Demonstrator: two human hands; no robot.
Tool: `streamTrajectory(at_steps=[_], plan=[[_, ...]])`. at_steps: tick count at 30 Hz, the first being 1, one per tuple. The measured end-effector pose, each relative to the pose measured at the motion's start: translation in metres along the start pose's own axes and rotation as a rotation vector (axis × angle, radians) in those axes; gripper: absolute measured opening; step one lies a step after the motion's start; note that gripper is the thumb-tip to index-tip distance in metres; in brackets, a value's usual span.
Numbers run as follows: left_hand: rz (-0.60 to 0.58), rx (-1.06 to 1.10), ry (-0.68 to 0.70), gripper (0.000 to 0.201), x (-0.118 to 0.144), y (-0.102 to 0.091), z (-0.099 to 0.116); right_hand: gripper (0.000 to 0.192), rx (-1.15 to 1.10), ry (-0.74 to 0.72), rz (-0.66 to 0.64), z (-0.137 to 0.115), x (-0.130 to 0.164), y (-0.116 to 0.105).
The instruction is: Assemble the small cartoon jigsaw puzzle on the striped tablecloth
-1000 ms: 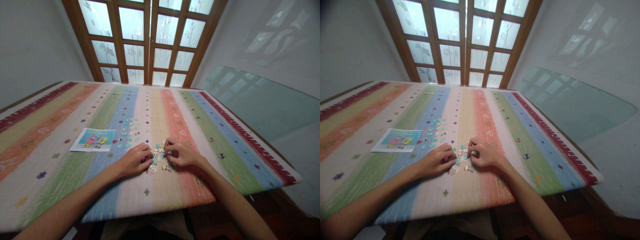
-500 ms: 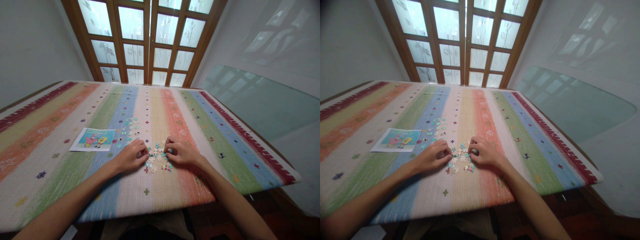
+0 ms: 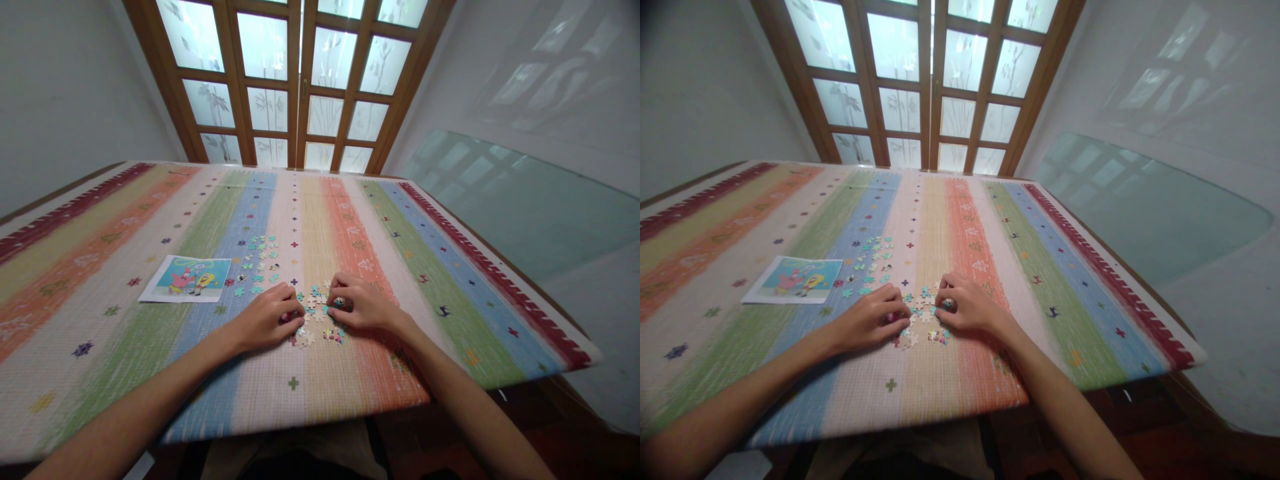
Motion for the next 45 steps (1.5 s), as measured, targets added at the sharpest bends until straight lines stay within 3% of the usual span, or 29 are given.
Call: streamTrajectory(at_steps=[19,27,36,45], plan=[[-0.039,0.071,0.015,0.016,-0.003,0.008,0.004,0.007,-0.168,-0.007,-0.082,0.002,-0.002,0.002],[-0.037,-0.011,0.105,0.030,-0.006,0.008,0.010,0.005,-0.280,0.106,-0.104,0.002,-0.002,0.003],[0.065,-0.142,0.105,0.020,-0.006,0.002,0.009,0.012,-0.099,-0.057,-0.145,-0.013,0.000,0.017],[0.099,-0.275,0.067,0.018,-0.001,-0.014,0.001,0.004,-0.081,-0.033,-0.132,-0.011,-0.001,0.018]])
Point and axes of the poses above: each hand's wrist, its own x-axis away from the middle knuckle, its own y-axis out of the palm, z = x × y, the point moved 8 cm from there along -x, towards the middle knuckle, and after that the axes turned 11 degrees about y, right-handed, at the moved point
